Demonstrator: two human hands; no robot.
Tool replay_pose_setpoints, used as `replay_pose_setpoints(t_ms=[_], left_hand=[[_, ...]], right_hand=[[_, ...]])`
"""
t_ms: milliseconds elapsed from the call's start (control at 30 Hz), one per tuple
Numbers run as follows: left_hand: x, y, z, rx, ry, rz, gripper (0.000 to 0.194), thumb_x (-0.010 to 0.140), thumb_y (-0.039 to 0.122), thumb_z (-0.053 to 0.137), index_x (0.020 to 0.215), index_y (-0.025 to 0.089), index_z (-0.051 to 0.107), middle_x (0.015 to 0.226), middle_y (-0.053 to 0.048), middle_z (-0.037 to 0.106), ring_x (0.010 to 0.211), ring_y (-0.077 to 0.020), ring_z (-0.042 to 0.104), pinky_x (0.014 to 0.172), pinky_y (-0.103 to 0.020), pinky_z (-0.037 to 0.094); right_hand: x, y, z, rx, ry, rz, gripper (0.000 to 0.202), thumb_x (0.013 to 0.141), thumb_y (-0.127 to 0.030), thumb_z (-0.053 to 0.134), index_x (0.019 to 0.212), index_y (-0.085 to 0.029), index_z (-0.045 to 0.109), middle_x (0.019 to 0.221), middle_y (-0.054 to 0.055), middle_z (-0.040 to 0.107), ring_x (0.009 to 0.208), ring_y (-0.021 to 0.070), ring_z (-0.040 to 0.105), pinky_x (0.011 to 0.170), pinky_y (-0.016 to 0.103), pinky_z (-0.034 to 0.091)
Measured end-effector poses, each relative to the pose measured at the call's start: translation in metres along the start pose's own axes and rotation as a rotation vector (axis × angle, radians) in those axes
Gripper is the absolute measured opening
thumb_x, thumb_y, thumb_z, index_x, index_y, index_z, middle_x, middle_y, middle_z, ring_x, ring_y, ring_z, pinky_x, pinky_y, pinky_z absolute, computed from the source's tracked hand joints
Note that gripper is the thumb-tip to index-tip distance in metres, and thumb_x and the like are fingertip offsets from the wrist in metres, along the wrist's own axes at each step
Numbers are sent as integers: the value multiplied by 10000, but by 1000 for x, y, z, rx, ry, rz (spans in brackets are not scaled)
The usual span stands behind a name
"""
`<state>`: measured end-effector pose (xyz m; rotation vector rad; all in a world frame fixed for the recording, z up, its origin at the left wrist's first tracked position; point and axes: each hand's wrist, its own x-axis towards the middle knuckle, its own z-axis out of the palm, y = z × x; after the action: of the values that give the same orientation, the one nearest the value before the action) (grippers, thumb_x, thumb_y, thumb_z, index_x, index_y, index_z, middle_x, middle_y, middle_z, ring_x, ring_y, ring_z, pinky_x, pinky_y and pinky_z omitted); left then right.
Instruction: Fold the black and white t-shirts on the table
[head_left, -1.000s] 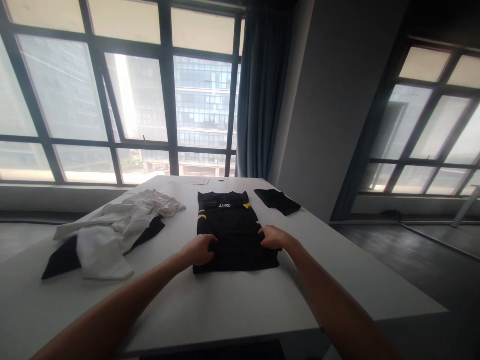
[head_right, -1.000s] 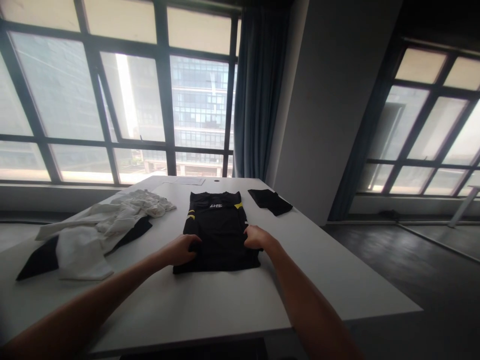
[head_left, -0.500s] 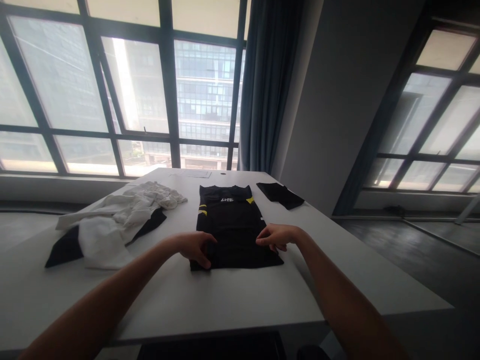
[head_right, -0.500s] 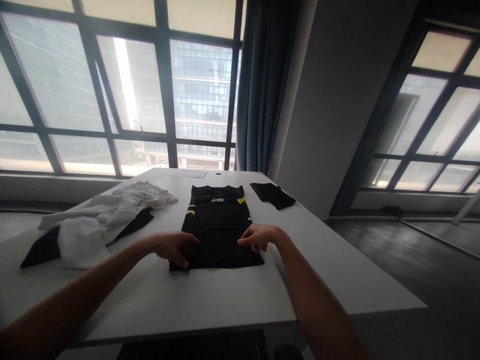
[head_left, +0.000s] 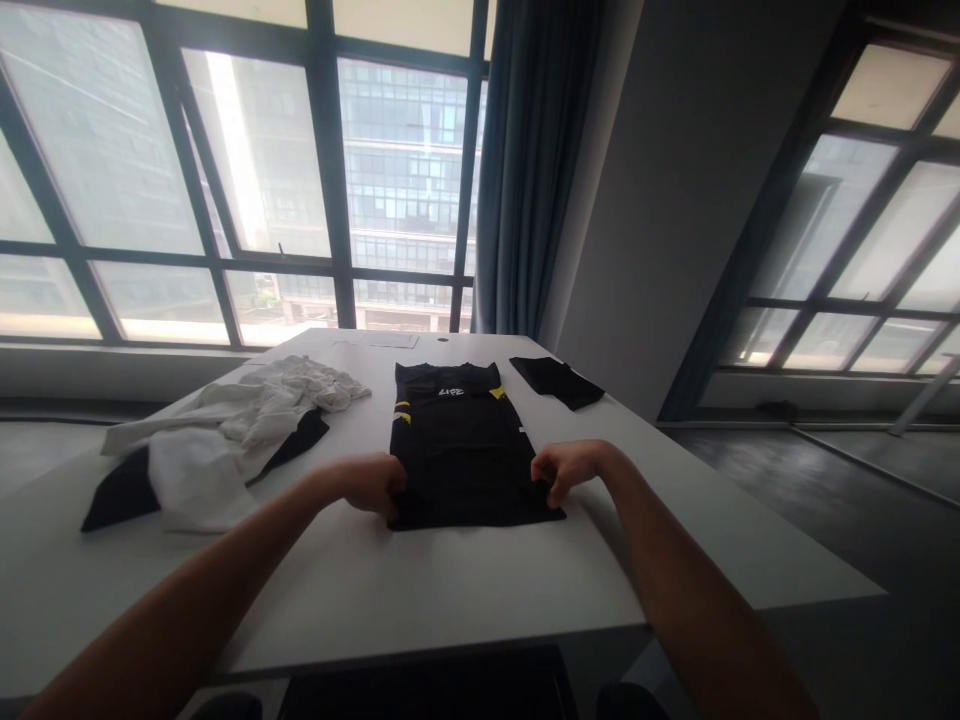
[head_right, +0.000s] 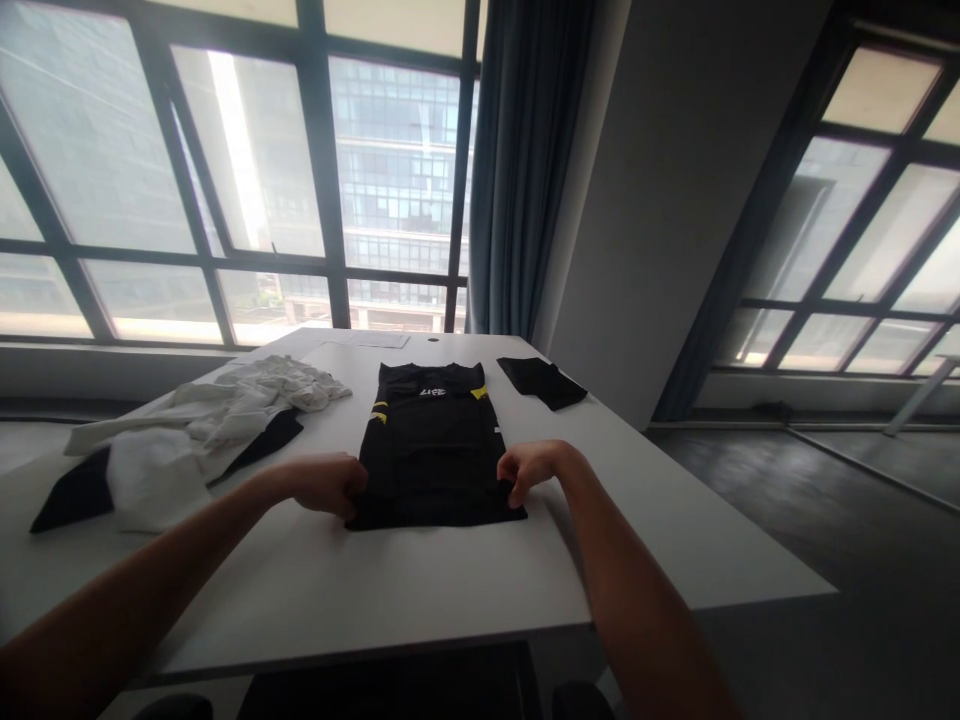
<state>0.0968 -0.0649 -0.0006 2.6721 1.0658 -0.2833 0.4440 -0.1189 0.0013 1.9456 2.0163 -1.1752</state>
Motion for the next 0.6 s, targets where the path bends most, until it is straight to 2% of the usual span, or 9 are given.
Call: replay_pose_setpoints(t_ms=[67,133,233,300,367,467,600], left_hand=[[-1,1,-4,-40,49,-19,70,646,234,633,695,189,613,691,9,650,633,-170,607,509,-231,397],[-3,2,-8,-128,70,-68,56,672,204,581,723,187,595,690,5,667,629,-163,630,502,-216,409],[-8,4,-15,-206,112,-168,77,701,192,544,757,181,596,686,-15,689,619,-165,655,506,-210,439],[-12,8,-18,-112,217,-227,77,708,208,545,739,175,607,723,-48,699,646,-182,663,518,-223,443],[-17,14,-20,37,314,-268,95,707,234,556,704,167,623,776,-84,704,687,-205,665,541,-244,445],[-24,23,-20,176,328,-294,128,690,262,575,689,166,660,797,-106,707,703,-234,666,573,-277,464],[-31,33,-17,122,173,-250,157,678,265,568,570,170,632,638,-76,691,610,-211,656,582,-283,498]], right_hand=[[1,-2,1,13,40,-30,242,584,-218,766,794,-168,654,764,-15,641,761,151,604,663,228,455],[1,-2,-1,44,142,-96,166,642,-199,698,793,-168,637,749,-19,628,732,137,589,645,221,446],[0,1,-5,53,421,-222,98,663,-149,615,752,-163,575,670,-38,556,633,108,547,569,203,419],[-4,2,-7,81,597,-262,97,662,-133,581,727,-169,519,612,-57,494,540,90,519,498,194,400],[-10,1,-8,137,685,-255,108,669,-139,567,730,-177,487,580,-68,472,463,84,508,429,188,383],[-21,-2,-7,199,637,-218,123,673,-144,567,743,-181,473,550,-65,498,428,95,536,373,176,362],[-35,-7,-7,291,342,-225,167,667,-166,597,775,-180,469,527,-85,529,385,70,505,442,207,468]])
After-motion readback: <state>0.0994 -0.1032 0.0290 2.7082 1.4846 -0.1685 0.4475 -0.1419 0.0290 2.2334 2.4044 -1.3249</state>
